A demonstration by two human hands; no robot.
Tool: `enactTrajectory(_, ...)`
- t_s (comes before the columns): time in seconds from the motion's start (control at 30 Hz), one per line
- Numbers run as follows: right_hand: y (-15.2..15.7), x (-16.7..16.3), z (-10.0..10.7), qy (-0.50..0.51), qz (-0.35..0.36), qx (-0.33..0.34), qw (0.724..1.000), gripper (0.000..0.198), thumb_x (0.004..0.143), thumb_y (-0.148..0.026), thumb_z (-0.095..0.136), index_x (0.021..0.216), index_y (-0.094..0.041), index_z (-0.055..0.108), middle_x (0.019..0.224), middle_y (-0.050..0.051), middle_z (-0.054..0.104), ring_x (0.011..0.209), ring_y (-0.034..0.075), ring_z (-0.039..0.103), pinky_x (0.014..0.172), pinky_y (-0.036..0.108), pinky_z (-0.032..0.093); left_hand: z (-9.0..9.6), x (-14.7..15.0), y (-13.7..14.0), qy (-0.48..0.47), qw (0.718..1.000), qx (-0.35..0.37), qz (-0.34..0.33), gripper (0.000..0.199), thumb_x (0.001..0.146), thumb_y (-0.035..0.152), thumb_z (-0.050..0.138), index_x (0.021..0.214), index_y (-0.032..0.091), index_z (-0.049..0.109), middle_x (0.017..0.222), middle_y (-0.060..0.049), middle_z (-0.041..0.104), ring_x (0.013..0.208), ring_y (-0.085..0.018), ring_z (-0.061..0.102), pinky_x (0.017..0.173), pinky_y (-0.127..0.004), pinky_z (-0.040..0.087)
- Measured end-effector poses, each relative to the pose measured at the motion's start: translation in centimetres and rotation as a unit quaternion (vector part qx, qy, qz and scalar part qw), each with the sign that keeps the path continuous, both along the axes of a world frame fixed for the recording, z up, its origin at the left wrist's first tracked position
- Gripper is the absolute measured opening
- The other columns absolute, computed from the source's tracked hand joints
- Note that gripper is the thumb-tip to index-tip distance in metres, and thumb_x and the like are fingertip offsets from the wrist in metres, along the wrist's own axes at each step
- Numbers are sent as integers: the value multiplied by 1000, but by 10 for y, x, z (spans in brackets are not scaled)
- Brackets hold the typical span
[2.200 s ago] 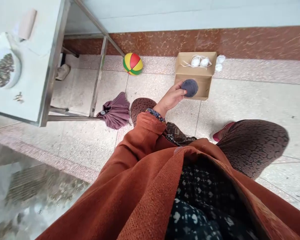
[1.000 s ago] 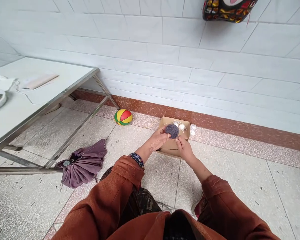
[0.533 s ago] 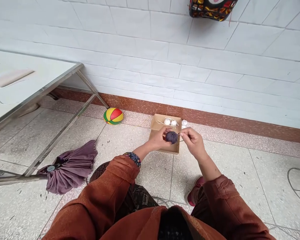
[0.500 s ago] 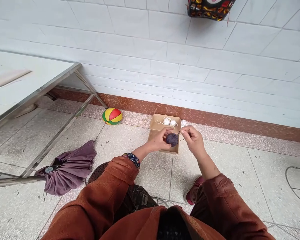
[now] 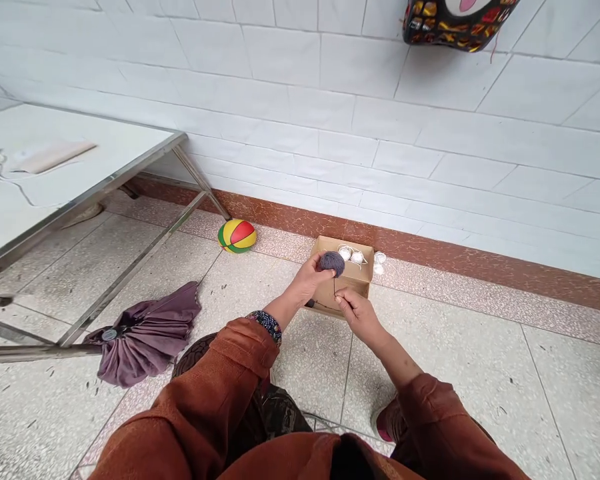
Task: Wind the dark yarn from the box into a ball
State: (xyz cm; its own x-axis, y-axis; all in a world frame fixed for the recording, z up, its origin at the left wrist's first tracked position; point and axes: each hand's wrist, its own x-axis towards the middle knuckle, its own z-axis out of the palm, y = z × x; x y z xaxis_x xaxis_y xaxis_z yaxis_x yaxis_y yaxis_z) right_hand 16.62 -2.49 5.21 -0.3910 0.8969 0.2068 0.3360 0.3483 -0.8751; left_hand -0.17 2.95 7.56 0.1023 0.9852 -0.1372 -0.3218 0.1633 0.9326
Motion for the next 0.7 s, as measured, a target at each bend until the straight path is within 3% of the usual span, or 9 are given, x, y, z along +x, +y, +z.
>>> enactTrajectory(0.13,0,8,29,30,53,-10,998,23,99,-39,52,91,-23,66,84,3,69,77,18,63,73,29,49,-5,-7,1,73,997,-4,-6,49,63,22,74,110,17,63,103,-4,67,97,-19,60,96,-34,43)
enactTrajectory(0.3,18,28,51,111,-13,-32,993,24,95,-43,58,89,-22,67,84,2,67,77,17,60,74,30,47,-6,-4,-10,121,986,-5,-116,55,62,18,74,117,17,62,106,-5,66,96,-19,60,93,-35,43)
enactTrajectory(0.43,42,37,38,126,-100,-18,987,24,92,-44,59,83,-22,64,76,0,59,71,16,52,71,29,42,0,1,-19,55,967,14,-248,79,64,17,76,139,26,50,113,-6,65,99,-19,61,90,-36,44)
enactTrajectory(0.5,50,37,25,114,-122,-31,985,24,91,-45,59,83,-22,62,75,-1,57,70,16,50,70,29,41,4,3,-21,-11,958,28,-284,85,65,19,77,143,29,47,118,-8,64,103,-21,61,90,-36,45)
enactTrajectory(0.6,53,31,5,94,-132,-70,984,29,92,-48,55,80,-22,58,75,0,56,70,16,50,69,29,41,9,6,-19,-79,960,30,-265,76,65,22,79,137,26,55,119,-10,65,109,-24,61,92,-36,46)
enactTrajectory(0.7,46,24,-7,46,-127,-76,988,32,92,-51,51,82,-22,58,73,0,56,70,18,50,67,30,41,10,6,-9,-106,979,9,-171,55,66,25,78,119,19,65,114,-10,68,109,-24,63,95,-37,46)
